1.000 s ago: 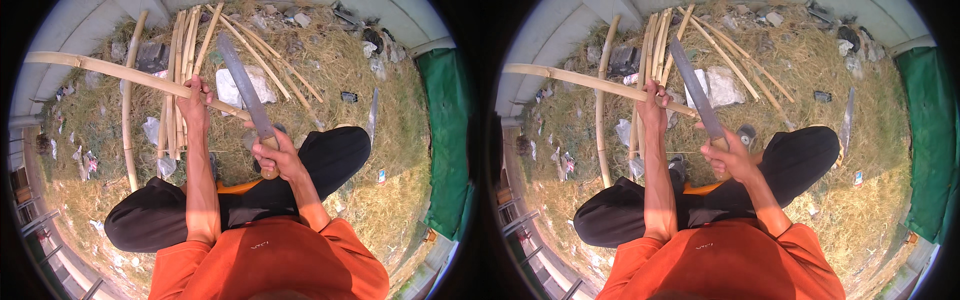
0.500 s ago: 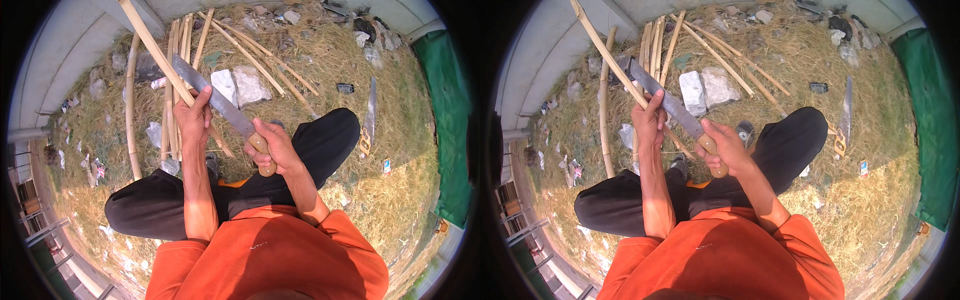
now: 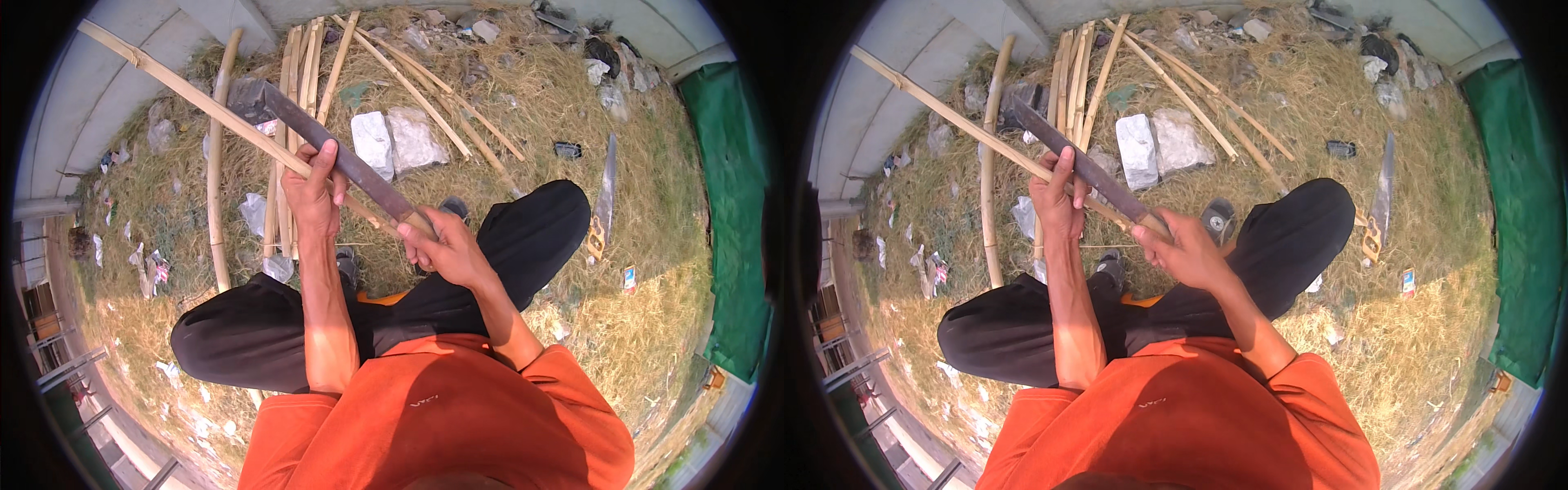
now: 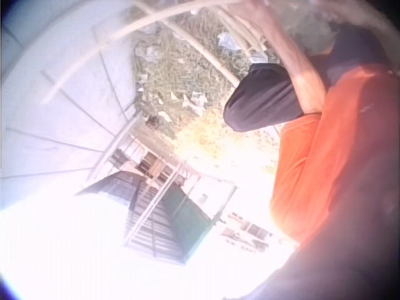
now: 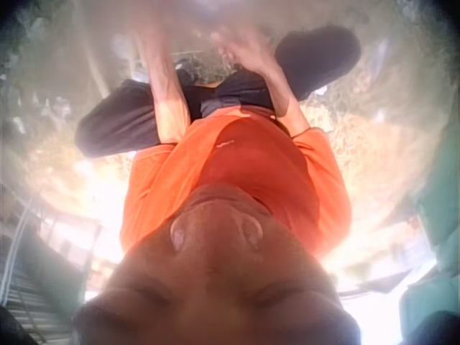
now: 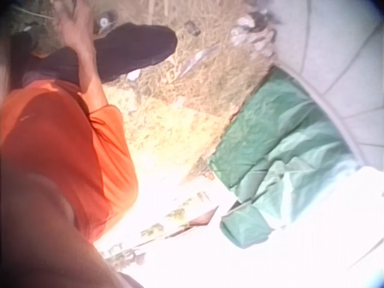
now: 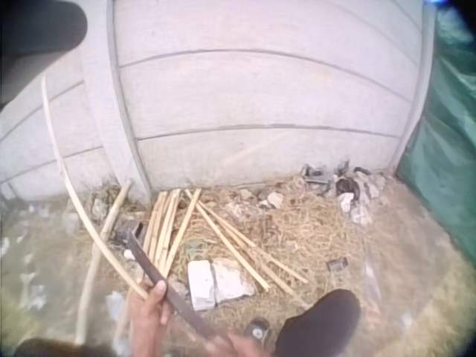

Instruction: The person sits on the ground and uses a knife to sharpen the ends of several bamboo sticks. They repeatedly hold a stick in one hand and scrape the knife along its surface to create a pointed tip, then set the stick aside and pick up another.

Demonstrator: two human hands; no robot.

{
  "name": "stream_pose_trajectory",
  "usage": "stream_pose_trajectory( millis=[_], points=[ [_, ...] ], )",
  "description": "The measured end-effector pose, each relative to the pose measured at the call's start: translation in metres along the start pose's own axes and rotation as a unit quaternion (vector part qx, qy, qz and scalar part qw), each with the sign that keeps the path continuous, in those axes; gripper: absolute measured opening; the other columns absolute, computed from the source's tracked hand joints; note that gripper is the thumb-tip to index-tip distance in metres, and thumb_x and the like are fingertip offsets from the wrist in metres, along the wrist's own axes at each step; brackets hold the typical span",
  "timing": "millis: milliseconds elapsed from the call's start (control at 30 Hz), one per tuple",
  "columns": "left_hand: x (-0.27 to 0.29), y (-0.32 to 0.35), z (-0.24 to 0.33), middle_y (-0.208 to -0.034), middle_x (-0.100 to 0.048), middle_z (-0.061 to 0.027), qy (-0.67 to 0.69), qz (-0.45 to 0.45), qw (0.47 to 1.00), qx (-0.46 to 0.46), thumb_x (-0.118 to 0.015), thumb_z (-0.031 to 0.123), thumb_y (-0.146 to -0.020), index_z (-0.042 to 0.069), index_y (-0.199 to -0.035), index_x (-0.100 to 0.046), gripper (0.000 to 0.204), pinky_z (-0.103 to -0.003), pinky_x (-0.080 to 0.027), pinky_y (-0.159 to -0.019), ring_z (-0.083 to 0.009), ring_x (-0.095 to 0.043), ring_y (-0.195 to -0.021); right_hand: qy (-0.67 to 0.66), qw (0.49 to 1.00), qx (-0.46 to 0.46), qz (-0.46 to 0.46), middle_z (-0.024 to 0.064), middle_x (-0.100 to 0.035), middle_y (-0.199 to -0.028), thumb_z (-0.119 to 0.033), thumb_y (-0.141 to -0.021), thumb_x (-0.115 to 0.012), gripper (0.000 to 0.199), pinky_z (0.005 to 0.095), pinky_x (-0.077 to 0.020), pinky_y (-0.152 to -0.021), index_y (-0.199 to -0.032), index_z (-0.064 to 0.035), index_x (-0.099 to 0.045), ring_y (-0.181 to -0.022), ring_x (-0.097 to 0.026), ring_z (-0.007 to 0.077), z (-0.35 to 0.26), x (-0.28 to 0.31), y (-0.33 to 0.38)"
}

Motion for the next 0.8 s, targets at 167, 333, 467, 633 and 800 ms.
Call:
stream_pose_trajectory(
  millis=[167, 333, 467, 633, 800],
  points=[
    [-0.002, -0.011, 0.005, -0.066, -0.057, -0.0057, -0.099, 0.102, 0.988, -0.058, -0.066, 0.034, -0.092, -0.003, -0.118, -0.057, 0.046, -0.021, -0.03, -0.038, -0.0063, -0.041, -0.042, -0.186, 0.982, -0.031, 0.006, -0.0025, -0.05, -0.061, -0.025, -0.093, -0.065, 0.023, 0.0227, -0.0435, -0.046, -0.098, -0.0035, -0.059, -0.046, -0.044, 0.003, 0.025, 0.002, -0.013],
    [0.014, -0.016, -0.006, -0.057, -0.041, 0.0004, -0.067, 0.099, 0.993, -0.003, -0.051, 0.048, -0.097, -0.001, -0.114, -0.056, 0.052, -0.02, -0.028, -0.039, -0.0062, -0.036, -0.042, -0.402, 0.91, -0.063, -0.079, -0.0026, -0.046, -0.061, -0.022, -0.096, -0.06, 0.022, 0.0238, -0.0459, -0.043, -0.104, -0.0029, -0.054, -0.04, -0.035, 0.0015, 0.029, -0.013, -0.011],
    [0.022, -0.035, -0.031, -0.06, -0.038, 0.0004, -0.006, 0.106, 0.994, -0.026, -0.042, 0.055, -0.098, 0.003, -0.108, -0.051, 0.054, -0.022, -0.03, -0.043, -0.0079, -0.036, -0.047, -0.433, 0.895, -0.043, -0.1, 0.0007, -0.051, -0.063, -0.023, -0.098, -0.055, 0.022, 0.0245, -0.0496, -0.045, -0.1, -0.0015, -0.054, -0.038, -0.036, 0.0014, 0.032, -0.012, -0.029],
    [0.0, -0.051, -0.06, -0.067, -0.042, -0.0013, 0.089, 0.045, 0.993, -0.056, -0.036, 0.054, -0.1, 0.004, -0.096, -0.047, 0.051, -0.022, -0.033, -0.047, -0.009, -0.039, -0.054, -0.256, 0.962, 0.075, 0.048, 0.0131, -0.067, -0.089, -0.015, -0.089, -0.068, 0.02, 0.0247, -0.0498, -0.045, -0.092, -0.0005, -0.055, -0.041, -0.04, 0.0017, -0.024, 0.014, -0.088],
    [-0.02, -0.024, -0.085, -0.076, -0.048, -0.0005, -0.019, -0.036, 0.999, 0.027, -0.037, 0.054, -0.1, 0.005, -0.105, -0.048, 0.051, -0.022, -0.034, -0.051, -0.0064, -0.04, -0.06, -0.143, 0.967, 0.164, 0.133, 0.0113, -0.066, -0.083, -0.021, -0.078, -0.081, 0.043, 0.0241, -0.0484, -0.042, -0.103, 0.0055, -0.056, -0.049, -0.058, 0.0087, -0.067, 0.009, -0.129]
  ],
)
Point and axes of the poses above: each hand's wrist, its own y-axis away from the middle knuckle, its own x-axis out of the back of the hand, z = x × y, the point moved 6 cm from there along -y, towards the middle knuckle
